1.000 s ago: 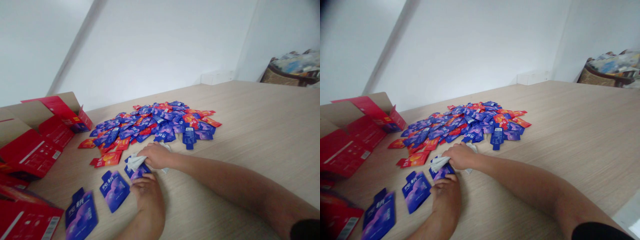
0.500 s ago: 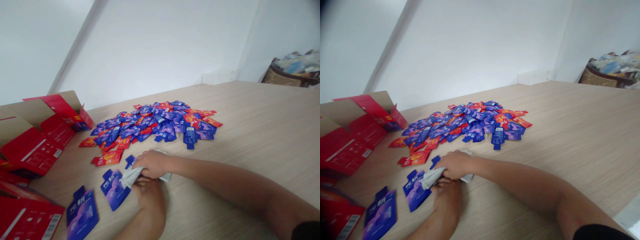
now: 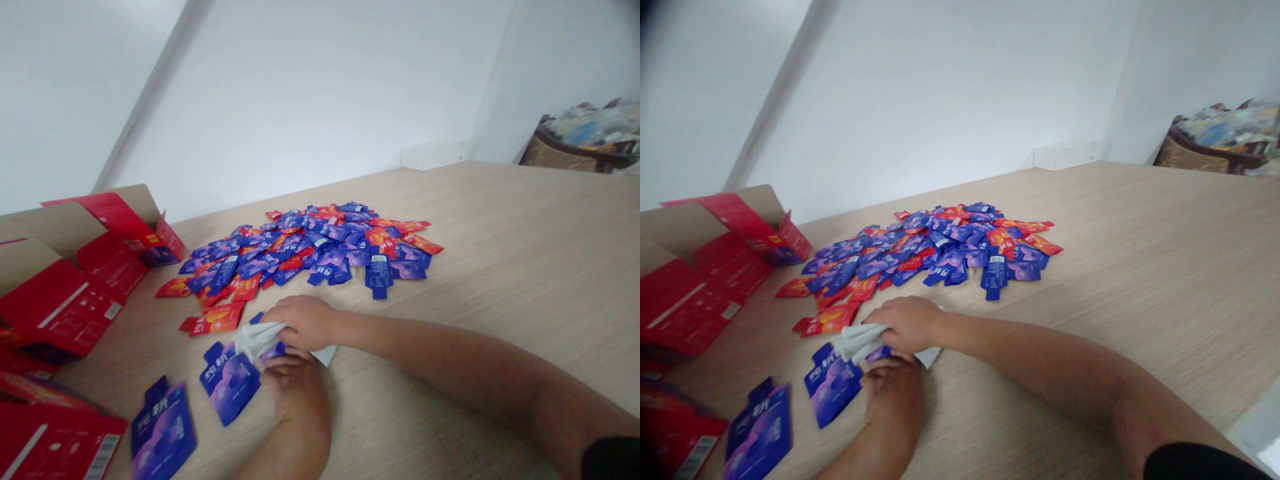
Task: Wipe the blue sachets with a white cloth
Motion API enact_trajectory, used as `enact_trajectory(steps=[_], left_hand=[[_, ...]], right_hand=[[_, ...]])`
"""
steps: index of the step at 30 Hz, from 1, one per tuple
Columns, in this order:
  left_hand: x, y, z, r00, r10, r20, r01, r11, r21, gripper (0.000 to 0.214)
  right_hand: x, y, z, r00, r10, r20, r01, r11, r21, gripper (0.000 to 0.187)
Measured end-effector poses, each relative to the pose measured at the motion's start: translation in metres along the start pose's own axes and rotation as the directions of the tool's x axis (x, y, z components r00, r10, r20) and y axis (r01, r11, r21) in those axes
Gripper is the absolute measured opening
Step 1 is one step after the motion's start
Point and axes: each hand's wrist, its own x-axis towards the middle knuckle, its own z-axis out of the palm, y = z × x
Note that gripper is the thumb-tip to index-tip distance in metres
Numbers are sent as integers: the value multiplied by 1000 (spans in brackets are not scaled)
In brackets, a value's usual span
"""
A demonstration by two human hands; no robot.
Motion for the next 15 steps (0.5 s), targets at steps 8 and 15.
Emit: enact_trajectory(steps=[8,15], left_hand=[[2,-4,-1,999,5,45,1,992,-129,42],[-1,1,6,996,50,-71,-45,997,59,35]], right_hand=[[1,-3,7,973,-125,193,119,992,39,19],[-1,18,9,982,129,140,-105,981,-164,33]])
